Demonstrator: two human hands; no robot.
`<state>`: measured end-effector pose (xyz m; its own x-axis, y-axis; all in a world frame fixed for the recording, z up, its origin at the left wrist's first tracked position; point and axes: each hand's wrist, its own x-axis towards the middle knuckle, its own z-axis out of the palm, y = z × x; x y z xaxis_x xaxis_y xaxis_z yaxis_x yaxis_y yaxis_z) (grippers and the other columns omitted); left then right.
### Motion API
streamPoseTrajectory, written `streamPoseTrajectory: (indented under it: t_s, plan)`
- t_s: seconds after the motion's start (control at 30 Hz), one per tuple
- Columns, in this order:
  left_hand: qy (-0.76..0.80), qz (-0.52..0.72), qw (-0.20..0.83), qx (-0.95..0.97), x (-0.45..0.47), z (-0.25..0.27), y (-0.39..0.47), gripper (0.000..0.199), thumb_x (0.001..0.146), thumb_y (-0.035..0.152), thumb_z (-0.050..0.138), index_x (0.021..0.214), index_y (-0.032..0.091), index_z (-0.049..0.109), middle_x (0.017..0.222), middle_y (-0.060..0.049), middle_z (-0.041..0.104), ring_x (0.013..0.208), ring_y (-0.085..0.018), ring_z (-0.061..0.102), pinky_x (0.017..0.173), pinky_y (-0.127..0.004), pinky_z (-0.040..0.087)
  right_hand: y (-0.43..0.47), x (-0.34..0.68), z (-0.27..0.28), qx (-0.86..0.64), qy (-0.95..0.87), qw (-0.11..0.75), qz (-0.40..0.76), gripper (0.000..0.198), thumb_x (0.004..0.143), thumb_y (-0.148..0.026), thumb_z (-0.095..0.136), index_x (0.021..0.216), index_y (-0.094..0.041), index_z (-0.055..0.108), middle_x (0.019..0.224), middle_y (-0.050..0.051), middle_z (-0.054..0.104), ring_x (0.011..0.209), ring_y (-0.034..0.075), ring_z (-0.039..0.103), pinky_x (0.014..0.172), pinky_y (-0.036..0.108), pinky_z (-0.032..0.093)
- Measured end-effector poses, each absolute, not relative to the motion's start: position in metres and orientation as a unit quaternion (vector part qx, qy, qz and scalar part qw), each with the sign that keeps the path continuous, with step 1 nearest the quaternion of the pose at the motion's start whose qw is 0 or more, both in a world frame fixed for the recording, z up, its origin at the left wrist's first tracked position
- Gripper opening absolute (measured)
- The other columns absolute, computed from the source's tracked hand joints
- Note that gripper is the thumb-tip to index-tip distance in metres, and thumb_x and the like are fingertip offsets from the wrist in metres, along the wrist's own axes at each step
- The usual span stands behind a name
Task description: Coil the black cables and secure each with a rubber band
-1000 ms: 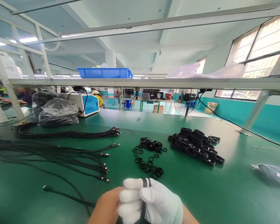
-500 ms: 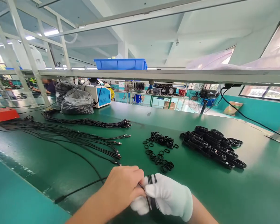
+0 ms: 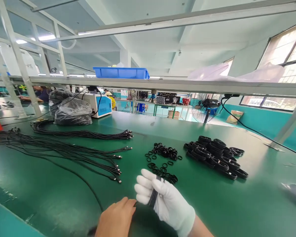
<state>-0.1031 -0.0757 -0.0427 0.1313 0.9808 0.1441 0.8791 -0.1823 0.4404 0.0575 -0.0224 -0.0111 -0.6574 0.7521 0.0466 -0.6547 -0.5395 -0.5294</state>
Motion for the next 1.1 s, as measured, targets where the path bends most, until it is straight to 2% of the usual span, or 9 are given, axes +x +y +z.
streamPoseTrajectory:
  t_s: [0.13, 0.27, 0.4, 0.63, 0.73, 0.8, 0.93, 1.03, 1.1]
  plan:
    - [0.601, 0.091, -0.06, 0.792, -0.086, -0.045, -0.09, 0.031, 0.081, 0.005, 0.037, 0.085, 0.024, 0.06, 0.076, -0.001, 0.064, 0.061, -0.02, 0.06, 0.054, -0.028, 0.035, -0.016, 0.062, -0.016, -0.221, -0.278, 0.432, 0.829, 0.05, 0.062, -0.031, 0.078, 0.105, -0.015, 0.057, 0.097, 0.009, 0.062, 0.088, 0.021, 0.059, 0.082, 0.038, 0.041]
    - [0.527, 0.119, -0.13, 0.831, -0.082, -0.029, -0.084, 0.02, 0.076, 0.004, 0.048, 0.07, 0.021, 0.057, 0.067, 0.001, 0.062, 0.057, -0.018, 0.057, 0.057, -0.029, 0.034, -0.021, 0.057, -0.024, -0.268, -0.32, 0.393, 0.82, 0.051, 0.061, -0.029, 0.08, 0.104, -0.012, 0.058, 0.094, 0.009, 0.064, 0.083, 0.018, 0.06, 0.08, 0.033, 0.042]
    - [0.451, 0.104, -0.074, 0.883, -0.101, 0.012, -0.063, 0.014, 0.075, 0.027, 0.066, 0.068, 0.02, 0.056, 0.066, 0.003, 0.062, 0.063, -0.016, 0.056, 0.059, -0.028, 0.033, -0.03, 0.053, -0.028, -0.188, -0.385, 0.27, 0.862, 0.031, 0.067, -0.029, 0.075, 0.085, -0.007, 0.064, 0.073, 0.005, 0.06, 0.066, 0.011, 0.055, 0.066, 0.027, 0.041]
    - [0.4, 0.095, 0.155, 0.898, -0.123, 0.035, -0.03, 0.014, 0.069, 0.03, 0.073, 0.066, 0.021, 0.061, 0.068, 0.007, 0.062, 0.069, -0.011, 0.055, 0.065, -0.021, 0.038, -0.045, 0.05, -0.033, -0.196, -0.328, 0.16, 0.91, 0.04, 0.06, -0.027, 0.077, 0.089, -0.004, 0.064, 0.075, 0.011, 0.062, 0.071, 0.02, 0.063, 0.076, 0.038, 0.042]
    - [0.419, 0.197, 0.082, 0.883, -0.124, 0.028, -0.032, 0.003, 0.076, 0.021, 0.066, 0.074, 0.024, 0.066, 0.09, 0.003, 0.064, 0.094, -0.017, 0.053, 0.085, -0.029, 0.037, -0.044, 0.047, -0.035, -0.25, -0.319, 0.198, 0.892, 0.036, 0.061, -0.03, 0.073, 0.082, -0.002, 0.066, 0.068, 0.012, 0.064, 0.062, 0.019, 0.063, 0.069, 0.037, 0.043]
    - [0.42, 0.264, -0.011, 0.868, -0.122, 0.023, -0.039, 0.019, 0.082, 0.011, 0.054, 0.084, 0.025, 0.067, 0.101, -0.001, 0.062, 0.101, -0.019, 0.049, 0.09, -0.034, 0.035, -0.04, 0.046, -0.036, -0.255, -0.307, 0.211, 0.892, 0.035, 0.061, -0.032, 0.071, 0.081, -0.003, 0.067, 0.068, 0.011, 0.065, 0.06, 0.019, 0.063, 0.066, 0.036, 0.043]
    - [0.358, 0.239, -0.086, 0.898, -0.118, 0.017, -0.049, 0.023, 0.086, 0.011, 0.046, 0.085, 0.021, 0.066, 0.091, -0.004, 0.064, 0.083, -0.018, 0.052, 0.076, -0.032, 0.039, -0.034, 0.05, -0.041, -0.205, -0.291, 0.186, 0.916, 0.031, 0.064, -0.032, 0.069, 0.08, -0.005, 0.067, 0.064, 0.009, 0.066, 0.059, 0.016, 0.061, 0.066, 0.033, 0.044]
    - [0.372, 0.206, 0.022, 0.905, -0.118, 0.019, -0.048, 0.021, 0.087, 0.017, 0.048, 0.077, 0.019, 0.066, 0.077, -0.002, 0.062, 0.071, -0.015, 0.051, 0.065, -0.027, 0.038, -0.034, 0.054, -0.045, -0.167, -0.311, 0.166, 0.921, 0.031, 0.066, -0.03, 0.067, 0.082, -0.003, 0.068, 0.067, 0.011, 0.068, 0.061, 0.018, 0.064, 0.064, 0.032, 0.046]
    - [0.409, 0.235, 0.236, 0.85, -0.118, 0.02, -0.045, 0.013, 0.082, 0.02, 0.055, 0.074, 0.019, 0.064, 0.072, 0.0, 0.06, 0.068, -0.013, 0.05, 0.063, -0.024, 0.038, -0.035, 0.056, -0.047, -0.132, -0.33, 0.168, 0.92, 0.032, 0.067, -0.029, 0.066, 0.084, -0.002, 0.069, 0.068, 0.012, 0.07, 0.062, 0.018, 0.065, 0.062, 0.03, 0.048]
